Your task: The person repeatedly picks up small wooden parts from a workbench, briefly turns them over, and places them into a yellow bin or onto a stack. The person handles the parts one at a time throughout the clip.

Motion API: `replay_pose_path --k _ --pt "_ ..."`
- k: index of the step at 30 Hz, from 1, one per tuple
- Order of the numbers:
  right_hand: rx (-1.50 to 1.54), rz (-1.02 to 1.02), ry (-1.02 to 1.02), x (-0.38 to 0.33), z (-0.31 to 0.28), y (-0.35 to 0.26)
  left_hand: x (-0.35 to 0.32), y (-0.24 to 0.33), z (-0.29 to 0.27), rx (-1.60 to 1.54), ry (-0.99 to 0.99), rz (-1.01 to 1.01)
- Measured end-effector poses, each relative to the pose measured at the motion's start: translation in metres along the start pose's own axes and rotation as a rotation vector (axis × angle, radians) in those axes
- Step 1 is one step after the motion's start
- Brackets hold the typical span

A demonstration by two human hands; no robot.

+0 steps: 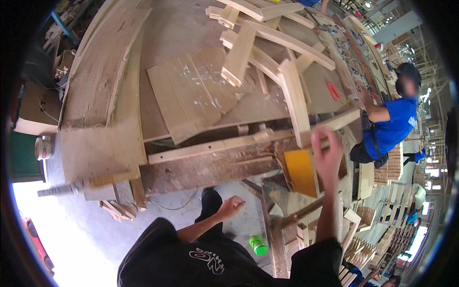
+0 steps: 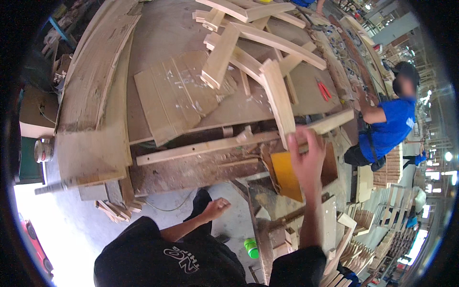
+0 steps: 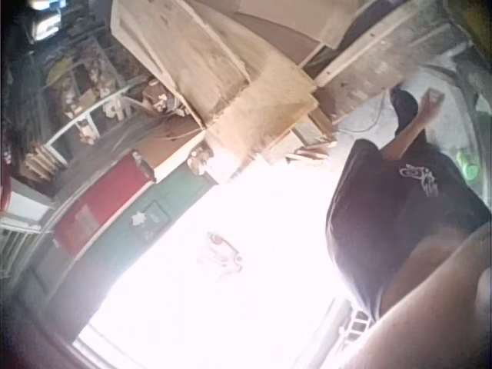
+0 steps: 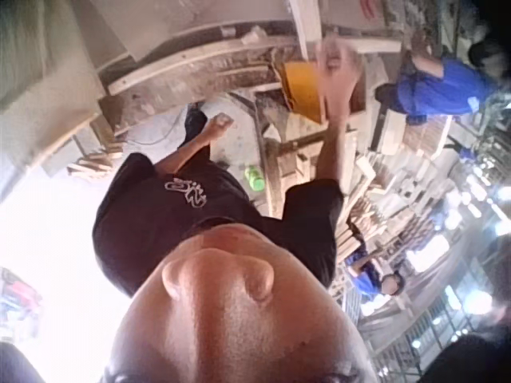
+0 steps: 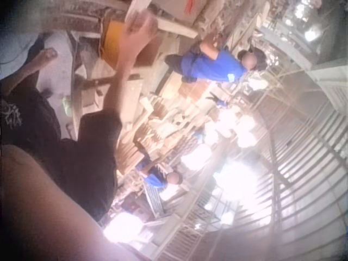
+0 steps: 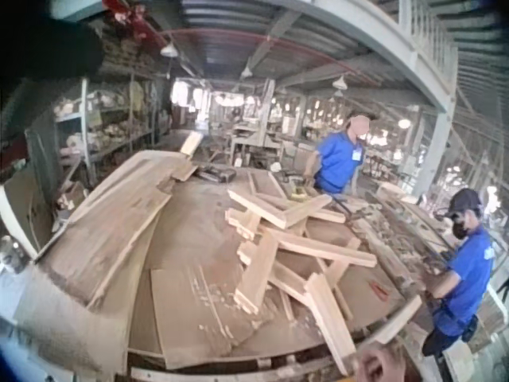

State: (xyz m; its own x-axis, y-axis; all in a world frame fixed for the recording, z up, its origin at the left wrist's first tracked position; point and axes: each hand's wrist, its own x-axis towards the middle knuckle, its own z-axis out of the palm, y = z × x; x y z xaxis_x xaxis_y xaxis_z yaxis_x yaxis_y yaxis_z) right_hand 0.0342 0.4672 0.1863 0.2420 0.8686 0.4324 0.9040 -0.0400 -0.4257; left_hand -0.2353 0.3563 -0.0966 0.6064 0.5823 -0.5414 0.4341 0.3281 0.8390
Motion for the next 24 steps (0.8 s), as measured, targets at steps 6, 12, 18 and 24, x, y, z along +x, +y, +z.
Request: replay_pose_path --k 6,12,18,24 --pt "-0.201 -0.408 -0.004 0.25 0.136 -0.039 -0.012 0.152 -0.161 0.094 0.609 0.488" --pt "-0.57 -0.246 -0.165 0.403 0.251 -0.019 0.014 0.191 -0.258 0.546 1.199 0.599" --pt "-0.6 -0.048 -0.415 0.481 0.289 0.013 0.046 0.181 -0.261 0.872 1.402 0.375" --pt "-0.517 -0.156 -0.508 0.488 0.236 -0.015 0.054 0.175 -0.258 0.863 1.445 0.364"
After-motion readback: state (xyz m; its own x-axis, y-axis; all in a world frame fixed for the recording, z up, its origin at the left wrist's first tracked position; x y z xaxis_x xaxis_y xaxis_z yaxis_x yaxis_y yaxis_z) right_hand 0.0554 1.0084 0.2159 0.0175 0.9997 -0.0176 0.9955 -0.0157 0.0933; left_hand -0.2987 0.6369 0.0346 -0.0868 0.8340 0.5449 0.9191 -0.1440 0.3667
